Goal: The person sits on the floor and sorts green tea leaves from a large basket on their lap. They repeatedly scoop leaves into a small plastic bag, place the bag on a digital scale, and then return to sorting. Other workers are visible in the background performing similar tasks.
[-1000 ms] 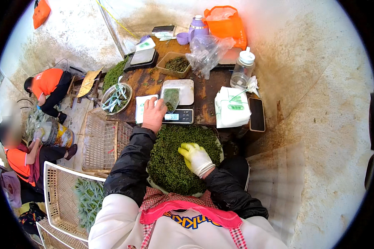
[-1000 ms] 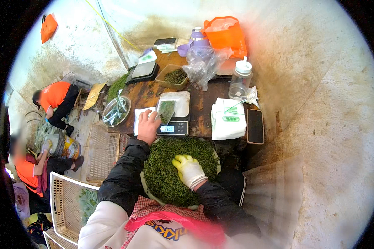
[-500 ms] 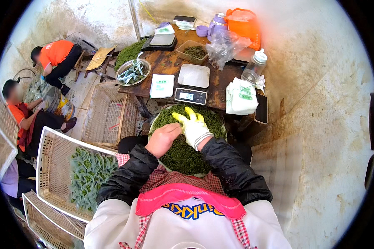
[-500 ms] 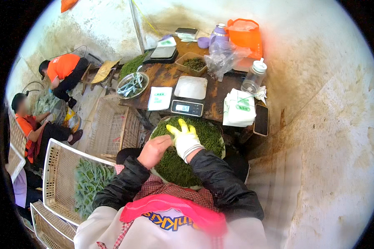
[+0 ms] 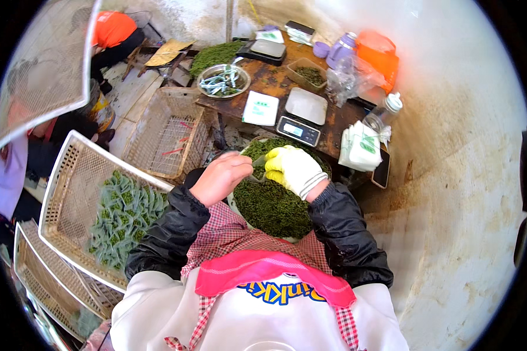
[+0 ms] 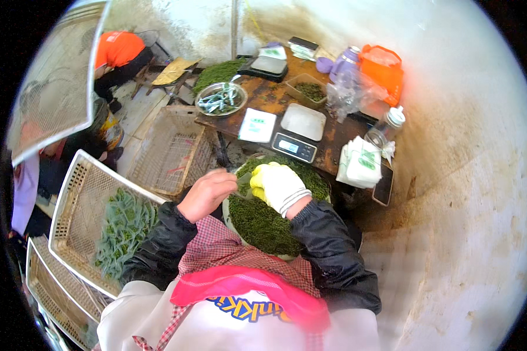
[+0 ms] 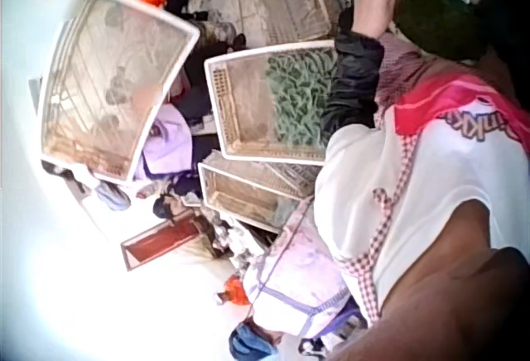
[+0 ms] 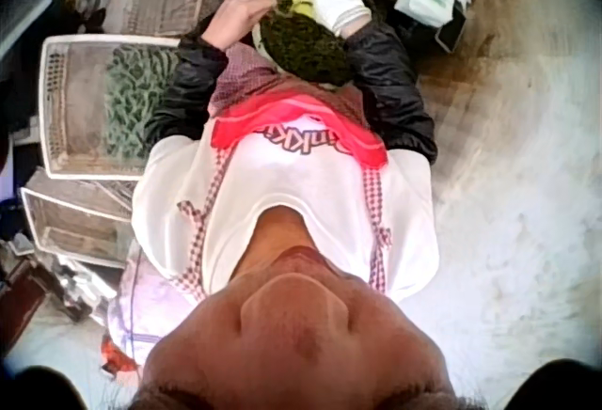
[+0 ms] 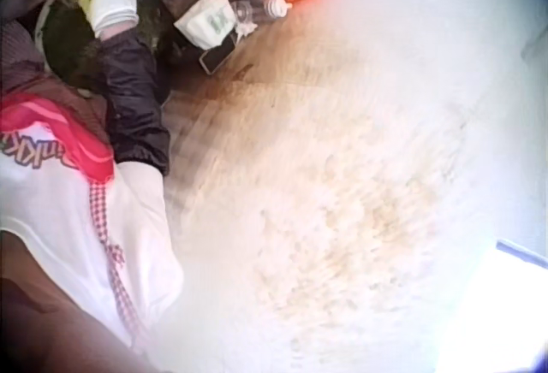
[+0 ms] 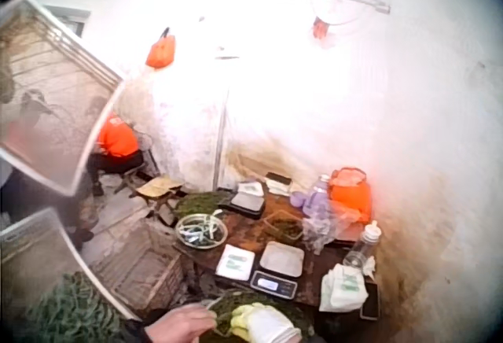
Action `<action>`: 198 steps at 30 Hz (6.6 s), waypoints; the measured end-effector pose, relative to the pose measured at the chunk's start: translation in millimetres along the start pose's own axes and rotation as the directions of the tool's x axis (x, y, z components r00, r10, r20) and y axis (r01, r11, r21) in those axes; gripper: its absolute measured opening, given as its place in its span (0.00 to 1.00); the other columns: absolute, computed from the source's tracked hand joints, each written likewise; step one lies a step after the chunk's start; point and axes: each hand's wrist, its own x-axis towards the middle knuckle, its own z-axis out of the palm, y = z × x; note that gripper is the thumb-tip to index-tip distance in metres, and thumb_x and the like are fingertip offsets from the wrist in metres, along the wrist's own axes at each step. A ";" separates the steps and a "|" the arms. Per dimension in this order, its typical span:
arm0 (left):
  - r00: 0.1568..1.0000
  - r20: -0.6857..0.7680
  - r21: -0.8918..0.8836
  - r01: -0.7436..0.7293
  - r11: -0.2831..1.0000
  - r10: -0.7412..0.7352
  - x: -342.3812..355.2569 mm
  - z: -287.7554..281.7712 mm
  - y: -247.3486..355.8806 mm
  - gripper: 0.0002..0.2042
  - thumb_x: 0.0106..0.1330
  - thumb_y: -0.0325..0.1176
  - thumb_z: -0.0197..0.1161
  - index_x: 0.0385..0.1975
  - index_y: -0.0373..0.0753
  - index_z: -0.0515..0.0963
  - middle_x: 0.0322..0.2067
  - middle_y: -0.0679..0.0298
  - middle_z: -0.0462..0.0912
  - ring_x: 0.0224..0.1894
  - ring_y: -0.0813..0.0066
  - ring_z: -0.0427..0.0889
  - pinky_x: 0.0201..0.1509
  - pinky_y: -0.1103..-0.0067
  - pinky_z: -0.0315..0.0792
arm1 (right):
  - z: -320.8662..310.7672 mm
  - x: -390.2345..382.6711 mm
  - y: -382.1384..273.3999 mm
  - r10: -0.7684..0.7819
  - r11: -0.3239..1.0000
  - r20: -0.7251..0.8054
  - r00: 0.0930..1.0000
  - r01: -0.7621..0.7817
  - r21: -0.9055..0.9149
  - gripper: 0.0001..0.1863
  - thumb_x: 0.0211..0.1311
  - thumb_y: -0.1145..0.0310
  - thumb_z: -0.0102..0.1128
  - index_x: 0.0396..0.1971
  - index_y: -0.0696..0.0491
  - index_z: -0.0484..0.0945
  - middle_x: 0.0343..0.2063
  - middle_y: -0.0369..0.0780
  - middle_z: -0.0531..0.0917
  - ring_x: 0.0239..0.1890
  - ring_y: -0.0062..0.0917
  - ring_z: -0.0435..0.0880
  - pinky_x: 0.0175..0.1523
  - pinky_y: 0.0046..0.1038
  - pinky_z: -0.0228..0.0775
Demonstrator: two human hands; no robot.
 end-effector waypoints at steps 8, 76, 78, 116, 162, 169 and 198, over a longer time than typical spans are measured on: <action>0.946 0.023 0.178 0.313 0.933 -0.322 -42.6 -11.1 3.4 0.06 0.54 0.31 0.64 0.30 0.39 0.79 0.39 0.58 0.78 0.37 0.55 0.80 0.42 0.65 0.74 | 20.2 44.2 -57.7 -0.213 0.967 -0.021 0.977 0.208 -0.147 0.09 0.49 0.67 0.61 0.33 0.48 0.79 0.40 0.37 0.80 0.42 0.36 0.77 0.43 0.37 0.70; 0.985 -0.114 0.213 0.151 0.965 -0.129 56.4 96.6 -46.8 0.05 0.53 0.25 0.58 0.29 0.40 0.71 0.27 0.58 0.71 0.27 0.59 0.77 0.28 0.69 0.72 | 102.1 -8.9 54.4 0.855 -0.130 0.265 0.446 -0.311 0.941 0.11 0.66 0.72 0.57 0.47 0.54 0.78 0.33 0.34 0.83 0.30 0.16 0.80 0.27 0.16 0.72; 0.968 -0.162 0.255 0.227 0.940 -0.190 48.6 104.3 -31.6 0.06 0.52 0.25 0.58 0.30 0.41 0.71 0.27 0.59 0.71 0.27 0.61 0.78 0.28 0.70 0.73 | 115.3 -16.4 44.4 0.858 0.010 0.204 0.471 -0.414 0.910 0.10 0.66 0.75 0.56 0.46 0.55 0.79 0.32 0.35 0.83 0.31 0.16 0.79 0.30 0.17 0.72; 0.774 -0.119 -0.421 0.528 0.737 -0.622 16.4 149.3 -18.7 0.06 0.60 0.25 0.58 0.32 0.32 0.81 0.29 0.50 0.78 0.35 0.51 0.78 0.40 0.65 0.72 | 47.8 -69.1 17.5 0.736 -0.313 0.117 0.667 0.182 0.932 0.26 0.54 0.85 0.52 0.56 0.55 0.67 0.53 0.45 0.77 0.51 0.36 0.80 0.54 0.37 0.75; 0.727 -0.124 -0.433 0.572 0.696 -0.675 19.4 173.8 2.5 0.09 0.63 0.23 0.53 0.39 0.30 0.79 0.32 0.47 0.78 0.38 0.50 0.78 0.44 0.65 0.72 | 60.1 -85.2 14.9 0.676 0.010 0.154 0.721 -0.218 0.976 0.32 0.52 0.86 0.51 0.62 0.59 0.66 0.57 0.42 0.75 0.63 0.24 0.68 0.64 0.24 0.60; 0.725 -0.028 -0.619 0.528 0.581 -0.688 18.3 183.6 9.4 0.10 0.65 0.25 0.53 0.40 0.31 0.79 0.34 0.49 0.77 0.37 0.53 0.78 0.43 0.68 0.72 | 70.5 -80.4 3.1 0.685 0.656 -0.140 0.715 -0.521 0.545 0.33 0.53 0.84 0.57 0.62 0.52 0.68 0.59 0.44 0.72 0.62 0.30 0.70 0.64 0.27 0.62; 0.816 0.036 -0.506 0.513 0.694 -0.577 40.5 147.4 -10.3 0.06 0.60 0.23 0.58 0.33 0.30 0.81 0.27 0.60 0.82 0.28 0.74 0.80 0.33 0.78 0.73 | 13.6 -95.5 58.3 0.155 0.957 0.153 0.976 -0.187 0.223 0.22 0.50 0.82 0.54 0.45 0.47 0.81 0.59 0.43 0.72 0.63 0.42 0.67 0.65 0.37 0.61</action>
